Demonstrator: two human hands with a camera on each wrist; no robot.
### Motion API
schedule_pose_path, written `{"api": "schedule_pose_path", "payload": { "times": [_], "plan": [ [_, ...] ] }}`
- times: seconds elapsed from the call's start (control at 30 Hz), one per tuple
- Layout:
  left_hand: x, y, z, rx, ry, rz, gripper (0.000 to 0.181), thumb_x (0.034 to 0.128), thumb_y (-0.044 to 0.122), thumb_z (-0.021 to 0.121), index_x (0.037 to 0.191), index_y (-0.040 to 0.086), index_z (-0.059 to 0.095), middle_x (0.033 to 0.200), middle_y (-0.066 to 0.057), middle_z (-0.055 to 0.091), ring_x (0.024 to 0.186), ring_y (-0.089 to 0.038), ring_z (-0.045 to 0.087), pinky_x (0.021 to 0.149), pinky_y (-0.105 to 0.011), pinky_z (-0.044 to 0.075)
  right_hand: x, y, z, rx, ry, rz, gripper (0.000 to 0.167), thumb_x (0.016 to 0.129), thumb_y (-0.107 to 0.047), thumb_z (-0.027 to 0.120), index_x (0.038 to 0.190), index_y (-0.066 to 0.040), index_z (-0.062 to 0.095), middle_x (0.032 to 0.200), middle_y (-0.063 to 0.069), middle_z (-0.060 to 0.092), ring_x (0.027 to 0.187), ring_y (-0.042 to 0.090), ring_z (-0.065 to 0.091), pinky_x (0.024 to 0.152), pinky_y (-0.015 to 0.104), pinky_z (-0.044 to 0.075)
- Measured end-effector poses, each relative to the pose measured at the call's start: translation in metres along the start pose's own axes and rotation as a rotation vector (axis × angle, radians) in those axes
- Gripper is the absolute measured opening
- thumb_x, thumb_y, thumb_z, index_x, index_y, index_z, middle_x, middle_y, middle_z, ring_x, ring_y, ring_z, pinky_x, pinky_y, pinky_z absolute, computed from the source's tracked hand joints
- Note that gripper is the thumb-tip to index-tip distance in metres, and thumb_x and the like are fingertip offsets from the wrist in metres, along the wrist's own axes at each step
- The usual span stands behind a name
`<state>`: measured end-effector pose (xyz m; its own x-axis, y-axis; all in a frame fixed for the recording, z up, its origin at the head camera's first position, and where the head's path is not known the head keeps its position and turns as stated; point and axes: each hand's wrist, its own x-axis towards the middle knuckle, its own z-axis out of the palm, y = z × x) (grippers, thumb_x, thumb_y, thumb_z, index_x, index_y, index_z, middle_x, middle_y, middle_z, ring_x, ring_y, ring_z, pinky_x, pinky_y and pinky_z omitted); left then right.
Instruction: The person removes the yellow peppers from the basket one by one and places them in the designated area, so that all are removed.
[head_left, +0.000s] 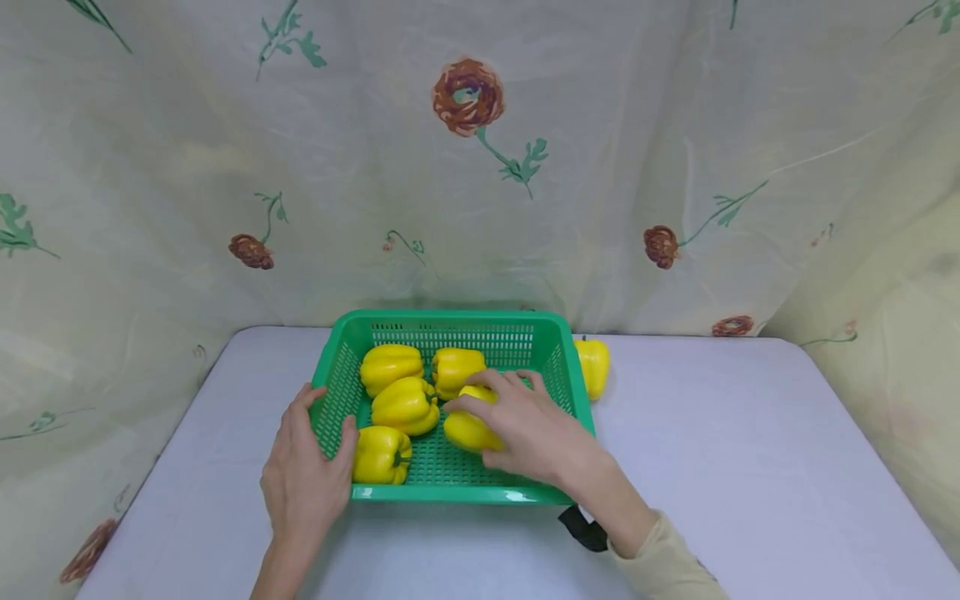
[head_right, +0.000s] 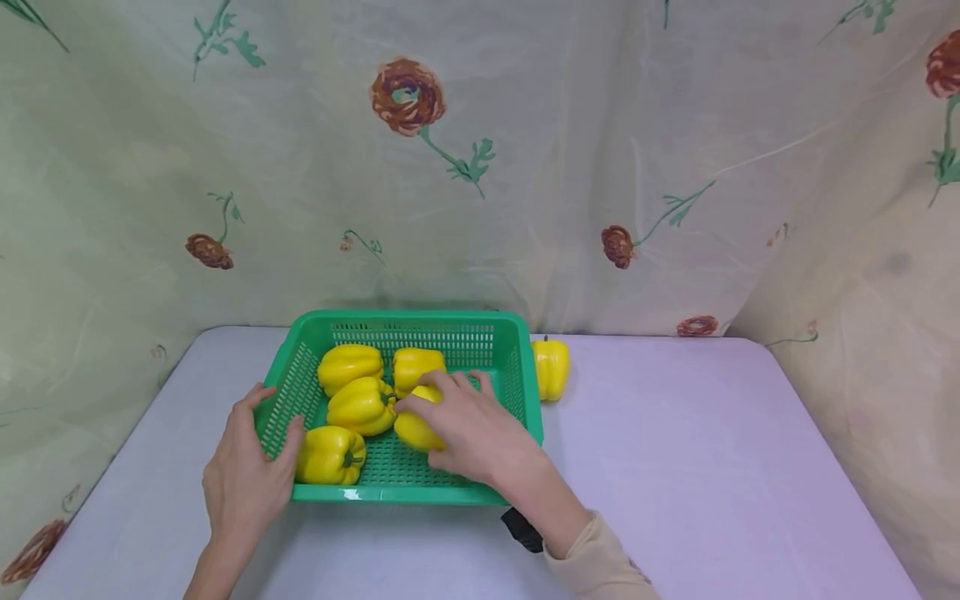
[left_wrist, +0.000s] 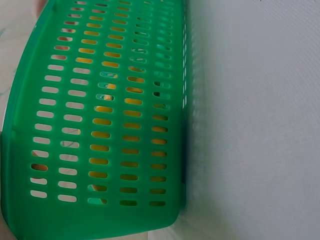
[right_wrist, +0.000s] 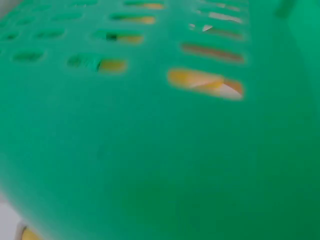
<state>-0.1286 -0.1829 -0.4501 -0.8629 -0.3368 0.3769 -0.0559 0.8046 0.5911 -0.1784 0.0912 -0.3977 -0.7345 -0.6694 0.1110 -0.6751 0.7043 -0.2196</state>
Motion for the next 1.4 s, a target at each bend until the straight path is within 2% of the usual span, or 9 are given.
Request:
{"api": "schedule_pose_path", "payload": {
  "times": [0.17,0.43,0.8,1.03,1.4],
  "plan": [
    [0.0,0.0,-0.001,-0.001,-0.001,-0.002,0.052,0.1029,0.031,0.066,0.149,0.011,0.052,0.163,-0.017,0.055,0.12,-0.047,0.07,0.064,-0.043,0.053,-0.002,0.005,-0.006,-0.014,0.021,0.011,0.063,0.087,-0.023,0.09,0.144,-0.035,0.065,0.155,0.009,0.058,0.142,0.029,0.059,0.118,0.064,0.04],
    [0.0,-0.001,-0.001,0.0,-0.005,-0.004,0.052,0.1035,0.032,0.065,0.15,0.011,0.052,0.164,-0.016,0.054,0.122,-0.047,0.069,0.065,-0.043,0.052,-0.005,0.013,-0.009,-0.009,0.051,0.026,0.063,0.088,-0.025,0.09,0.145,-0.032,0.064,0.156,0.012,0.058,0.143,0.031,0.059,0.115,0.065,0.045],
    [0.001,0.001,0.0,-0.008,0.0,-0.001,0.052,0.1028,0.031,0.067,0.149,0.01,0.053,0.163,-0.017,0.055,0.119,-0.047,0.07,0.064,-0.043,0.053,-0.015,0.028,-0.02,-0.021,0.118,0.074,0.065,0.088,-0.025,0.091,0.146,-0.034,0.063,0.154,0.012,0.058,0.133,0.032,0.066,0.114,0.067,0.047],
    [0.001,0.001,0.0,-0.011,0.009,0.012,0.052,0.1028,0.031,0.066,0.148,0.01,0.053,0.162,-0.018,0.056,0.114,-0.047,0.072,0.061,-0.039,0.051,-0.025,0.046,-0.031,-0.02,0.209,0.102,0.064,0.087,-0.023,0.091,0.145,-0.03,0.065,0.152,0.013,0.06,0.132,0.033,0.066,0.112,0.066,0.045],
    [0.001,0.0,0.0,-0.002,0.001,0.006,0.051,0.1031,0.031,0.066,0.148,0.011,0.053,0.162,-0.018,0.056,0.118,-0.047,0.071,0.065,-0.045,0.054,-0.033,0.058,-0.04,0.043,0.238,0.187,0.065,0.089,-0.031,0.089,0.148,-0.031,0.062,0.151,0.015,0.06,0.131,0.037,0.063,0.111,0.062,0.041]
  ]
}}
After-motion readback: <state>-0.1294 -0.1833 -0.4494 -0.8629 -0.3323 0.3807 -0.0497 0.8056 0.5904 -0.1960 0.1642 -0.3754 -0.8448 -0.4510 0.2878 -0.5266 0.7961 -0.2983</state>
